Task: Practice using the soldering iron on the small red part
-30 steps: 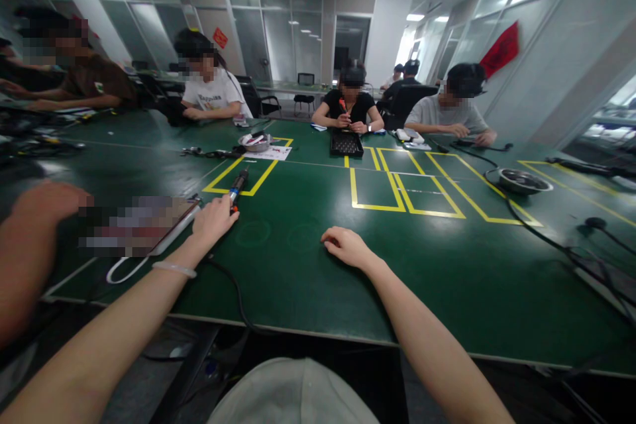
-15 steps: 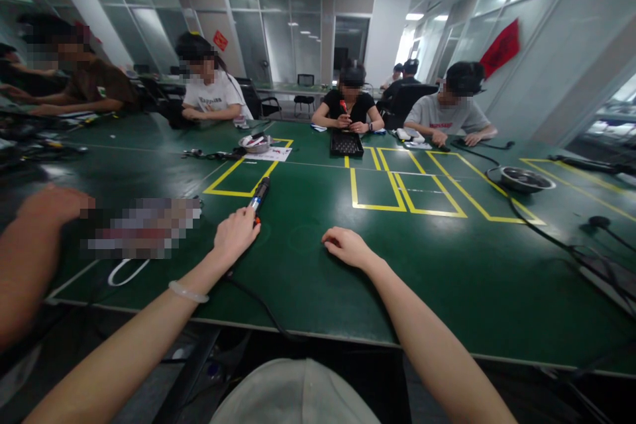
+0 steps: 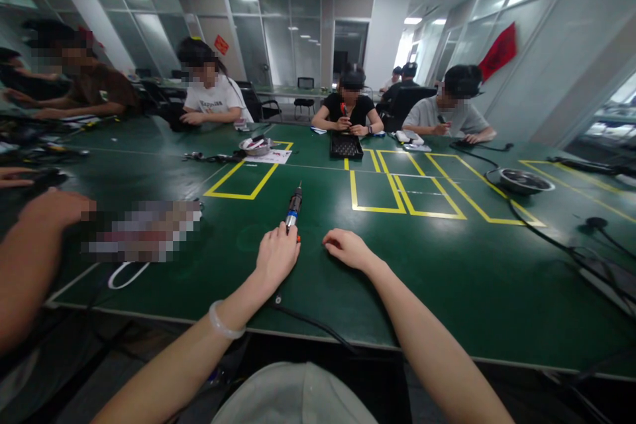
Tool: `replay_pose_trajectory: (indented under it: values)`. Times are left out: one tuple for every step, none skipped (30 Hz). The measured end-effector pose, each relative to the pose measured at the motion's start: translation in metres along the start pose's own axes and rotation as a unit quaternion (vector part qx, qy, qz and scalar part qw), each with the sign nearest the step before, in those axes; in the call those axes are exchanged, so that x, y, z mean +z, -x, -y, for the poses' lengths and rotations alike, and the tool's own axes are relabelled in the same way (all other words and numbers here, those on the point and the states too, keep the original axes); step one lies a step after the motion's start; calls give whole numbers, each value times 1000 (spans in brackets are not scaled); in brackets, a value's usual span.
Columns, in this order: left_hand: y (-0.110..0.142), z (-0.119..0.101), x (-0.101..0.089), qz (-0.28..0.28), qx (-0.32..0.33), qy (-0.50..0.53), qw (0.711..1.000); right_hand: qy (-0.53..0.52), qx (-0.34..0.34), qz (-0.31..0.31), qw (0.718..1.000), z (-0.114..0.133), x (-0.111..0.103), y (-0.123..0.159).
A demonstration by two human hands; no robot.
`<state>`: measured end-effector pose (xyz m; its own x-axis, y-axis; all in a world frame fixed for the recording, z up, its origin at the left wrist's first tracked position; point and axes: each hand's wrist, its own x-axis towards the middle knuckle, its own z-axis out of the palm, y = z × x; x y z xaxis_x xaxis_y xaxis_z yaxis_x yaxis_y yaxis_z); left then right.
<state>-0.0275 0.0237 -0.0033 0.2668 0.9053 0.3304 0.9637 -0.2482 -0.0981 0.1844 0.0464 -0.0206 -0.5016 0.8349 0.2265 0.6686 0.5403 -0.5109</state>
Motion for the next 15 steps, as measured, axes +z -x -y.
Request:
replay_pose_trajectory:
  values:
    - [1, -5, -1, -2, 2, 6, 1000, -3, -1, -1, 1000, 0, 0, 0]
    - [1, -9, -3, -1, 3, 11, 1000, -8, -3, -1, 1000, 0, 0, 0]
    - [1, -13, -4, 2, 3, 14, 1000, -13, -6, -1, 1000, 0, 0, 0]
    - [1, -16, -5, 8, 1, 16, 1000, -20, -9, 1, 1000, 0, 0, -1]
    - [0, -18, -7, 15, -3, 19, 1000, -26, -12, 4, 1000, 0, 1, -1]
    - [-1, -21, -8, 21, -9, 23, 999, -32, -12, 7, 999, 1, 1, -1]
    - [-2, -22, -8, 26, -15, 28, 999, -36, -10, 9, 999, 2, 2, -1]
    - [-3, -24, -8, 26, -18, 35, 999, -41, -5, 11, 999, 2, 3, -1]
    - [-4, -25, -8, 24, -20, 41, 999, -47, 1, 11, 999, 3, 4, -1]
    - [-5, -26, -7, 19, -21, 48, 998, -55, 6, 11, 998, 4, 4, -1]
    - [-6, -27, -6, 15, -24, 53, 998, -64, 10, 10, 998, 5, 5, -1]
    - [-6, -27, -5, 13, -27, 60, 998, -73, 11, 8, 997, 6, 6, -1]
    - [-6, -27, -5, 14, -31, 69, 997, -80, 10, 7, 997, 7, 7, -1]
    - [-6, -27, -4, 17, -36, 78, 996, -86, 7, 6, 996, 8, 7, -1]
    - [-7, -26, -3, 20, -40, 89, 995, -90, 3, 5, 996, 9, 8, -1]
